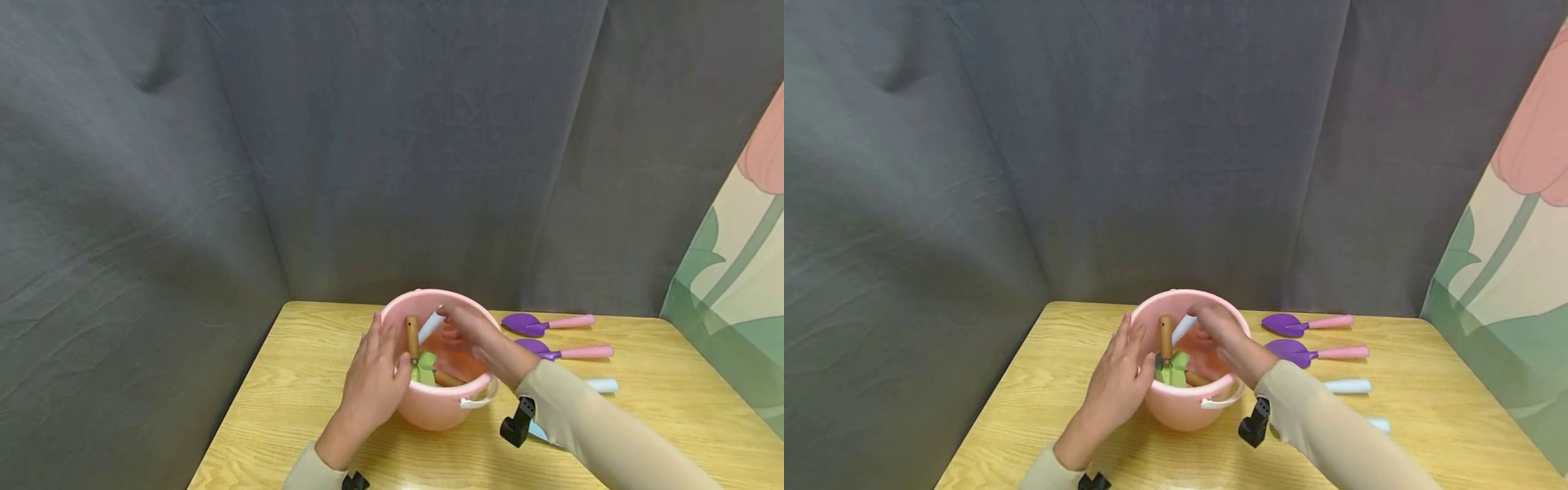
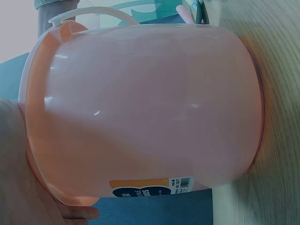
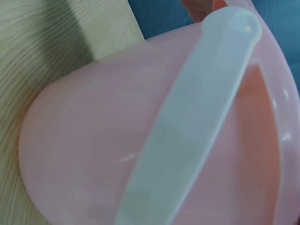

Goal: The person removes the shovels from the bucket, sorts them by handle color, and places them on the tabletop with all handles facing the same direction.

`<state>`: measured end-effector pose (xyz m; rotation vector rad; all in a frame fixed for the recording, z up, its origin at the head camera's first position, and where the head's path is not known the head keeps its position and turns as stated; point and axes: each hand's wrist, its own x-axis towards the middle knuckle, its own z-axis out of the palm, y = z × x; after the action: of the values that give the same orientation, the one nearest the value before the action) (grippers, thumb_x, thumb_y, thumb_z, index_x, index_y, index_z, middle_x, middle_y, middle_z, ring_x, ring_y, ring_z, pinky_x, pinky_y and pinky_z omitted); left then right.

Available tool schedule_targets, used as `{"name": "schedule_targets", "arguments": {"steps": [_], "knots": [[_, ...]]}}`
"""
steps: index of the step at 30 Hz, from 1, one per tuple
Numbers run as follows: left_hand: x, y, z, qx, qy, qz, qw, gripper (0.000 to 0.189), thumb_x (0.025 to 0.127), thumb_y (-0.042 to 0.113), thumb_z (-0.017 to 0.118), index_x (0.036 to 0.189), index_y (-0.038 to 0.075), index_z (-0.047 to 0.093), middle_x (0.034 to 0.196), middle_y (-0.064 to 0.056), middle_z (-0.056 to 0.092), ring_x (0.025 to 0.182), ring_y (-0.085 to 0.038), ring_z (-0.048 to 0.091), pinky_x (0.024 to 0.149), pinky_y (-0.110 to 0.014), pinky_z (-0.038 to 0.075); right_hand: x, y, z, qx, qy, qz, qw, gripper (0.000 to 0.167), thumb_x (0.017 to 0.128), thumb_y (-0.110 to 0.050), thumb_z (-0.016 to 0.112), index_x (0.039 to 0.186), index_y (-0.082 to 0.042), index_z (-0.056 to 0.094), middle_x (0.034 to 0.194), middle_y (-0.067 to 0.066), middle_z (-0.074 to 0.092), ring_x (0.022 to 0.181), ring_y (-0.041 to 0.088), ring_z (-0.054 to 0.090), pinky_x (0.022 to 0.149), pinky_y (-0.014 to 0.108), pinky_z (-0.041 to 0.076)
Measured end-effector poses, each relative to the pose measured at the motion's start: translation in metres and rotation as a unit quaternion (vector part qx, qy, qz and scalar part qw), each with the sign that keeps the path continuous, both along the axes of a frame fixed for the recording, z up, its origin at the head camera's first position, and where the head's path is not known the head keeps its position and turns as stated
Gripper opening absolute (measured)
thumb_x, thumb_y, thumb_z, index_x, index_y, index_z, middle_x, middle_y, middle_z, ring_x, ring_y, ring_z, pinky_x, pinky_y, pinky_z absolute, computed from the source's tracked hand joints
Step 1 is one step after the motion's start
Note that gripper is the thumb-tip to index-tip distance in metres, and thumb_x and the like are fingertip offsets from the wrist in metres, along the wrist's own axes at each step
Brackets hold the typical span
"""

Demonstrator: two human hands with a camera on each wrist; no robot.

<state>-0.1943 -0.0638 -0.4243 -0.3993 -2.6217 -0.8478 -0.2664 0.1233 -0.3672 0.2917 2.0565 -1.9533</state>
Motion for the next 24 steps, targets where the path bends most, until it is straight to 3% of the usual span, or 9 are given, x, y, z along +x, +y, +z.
{"name": "schedule_targets", "arguments": {"steps": [7,14,18,24], "knots": [[0.001,0.0,0.0,-0.004,0.012,0.001,0.9999,0.06,0.101,0.033,0.052,0.153,0.005,0.044,0.166,-0.02,0.021,0.145,-0.044,0.036,0.118,-0.057,0.031,-0.005,-0.003,-0.002,-0.021,-0.001,-0.008,0.9998,0.015,0.096,-0.019,0.053,0.094,-0.005,0.057,0.098,0.009,0.049,0.08,0.021,0.051,0.09,0.044,0.048],[0.0,0.0,0.002,-0.007,0.018,-0.001,0.9998,0.06,0.101,0.034,0.052,0.153,0.005,0.043,0.165,-0.021,0.022,0.145,-0.044,0.037,0.118,-0.056,0.031,-0.006,-0.005,-0.002,-0.036,0.005,0.005,0.9993,0.019,0.099,-0.017,0.049,0.106,0.0,0.051,0.102,0.009,0.048,0.072,0.014,0.047,0.079,0.034,0.046],[-0.001,-0.001,0.002,-0.01,0.022,-0.003,0.9997,0.061,0.101,0.034,0.051,0.154,0.006,0.042,0.165,-0.022,0.022,0.145,-0.044,0.037,0.118,-0.056,0.031,-0.007,-0.005,-0.001,-0.026,0.009,0.017,0.9995,0.017,0.1,-0.018,0.049,0.1,-0.002,0.054,0.092,0.005,0.051,0.068,0.013,0.049,0.071,0.03,0.046],[-0.001,-0.001,0.0,-0.005,0.023,-0.003,0.9997,0.062,0.1,0.032,0.054,0.154,0.007,0.042,0.165,-0.022,0.023,0.145,-0.044,0.037,0.118,-0.057,0.031,-0.012,-0.007,-0.001,-0.051,-0.009,0.036,0.998,0.024,0.1,-0.02,0.044,0.082,-0.007,0.053,0.068,-0.002,0.048,0.062,0.015,0.045,0.067,0.028,0.043]]}}
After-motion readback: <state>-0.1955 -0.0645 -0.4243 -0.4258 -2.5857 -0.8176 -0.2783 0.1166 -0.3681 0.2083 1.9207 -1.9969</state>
